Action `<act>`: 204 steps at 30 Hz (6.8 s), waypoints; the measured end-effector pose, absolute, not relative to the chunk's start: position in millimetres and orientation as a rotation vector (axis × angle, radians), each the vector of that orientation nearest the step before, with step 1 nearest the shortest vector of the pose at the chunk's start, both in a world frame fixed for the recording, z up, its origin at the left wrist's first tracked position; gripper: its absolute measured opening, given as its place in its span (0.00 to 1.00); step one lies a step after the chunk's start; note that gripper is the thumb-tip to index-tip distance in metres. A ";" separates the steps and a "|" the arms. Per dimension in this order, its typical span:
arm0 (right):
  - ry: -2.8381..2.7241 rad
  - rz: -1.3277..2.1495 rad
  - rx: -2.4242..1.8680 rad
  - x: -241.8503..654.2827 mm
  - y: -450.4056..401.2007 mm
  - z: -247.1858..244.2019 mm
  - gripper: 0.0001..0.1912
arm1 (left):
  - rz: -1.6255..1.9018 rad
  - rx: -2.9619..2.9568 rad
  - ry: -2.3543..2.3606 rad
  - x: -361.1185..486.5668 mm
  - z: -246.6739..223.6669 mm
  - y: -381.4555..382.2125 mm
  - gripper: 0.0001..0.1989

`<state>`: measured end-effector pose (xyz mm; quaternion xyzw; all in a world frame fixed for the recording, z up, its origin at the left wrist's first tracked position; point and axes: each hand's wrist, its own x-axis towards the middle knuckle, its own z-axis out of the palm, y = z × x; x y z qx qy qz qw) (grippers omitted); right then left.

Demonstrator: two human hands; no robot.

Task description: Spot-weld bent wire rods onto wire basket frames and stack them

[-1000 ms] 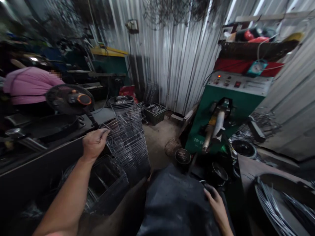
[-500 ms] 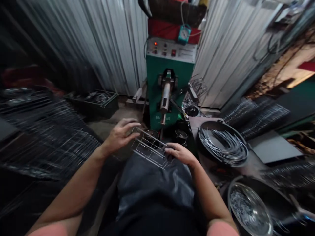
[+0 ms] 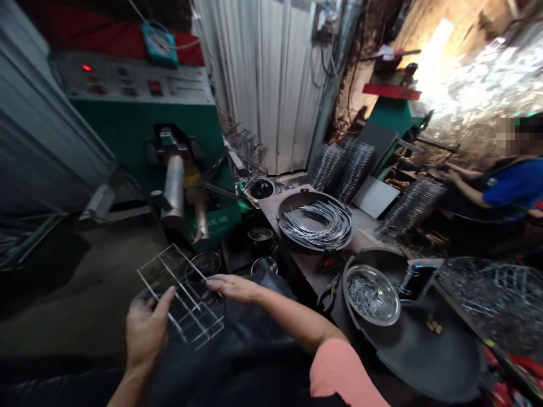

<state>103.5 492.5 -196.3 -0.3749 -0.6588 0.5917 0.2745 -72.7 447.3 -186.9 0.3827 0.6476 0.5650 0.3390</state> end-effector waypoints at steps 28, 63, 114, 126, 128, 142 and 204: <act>-2.202 0.048 -2.187 388.2 578.7 -207.3 0.12 | 1.108 0.738 1.743 -69.4 -190.3 446.4 0.26; -1.859 0.937 -1.134 190.9 577.4 -93.0 0.13 | 1.780 0.828 1.421 -134.1 -171.3 494.2 0.25; -2.086 0.612 -0.997 122.2 647.9 -212.5 0.10 | 1.542 0.605 1.142 -109.9 -195.9 548.5 0.24; -2.079 0.605 -0.976 121.8 648.6 -212.5 0.09 | 1.498 0.611 1.148 -114.1 -198.8 553.5 0.24; -2.069 0.590 -0.965 120.1 648.7 -214.8 0.09 | 1.488 0.607 1.152 -115.5 -199.7 554.1 0.24; -2.204 0.509 -1.106 208.5 610.9 -209.0 0.14 | 1.565 0.534 1.102 -107.6 -195.8 552.5 0.25; -2.206 0.353 -1.067 112.0 637.8 -210.9 0.04 | 1.713 0.519 1.066 -102.8 -203.7 560.9 0.21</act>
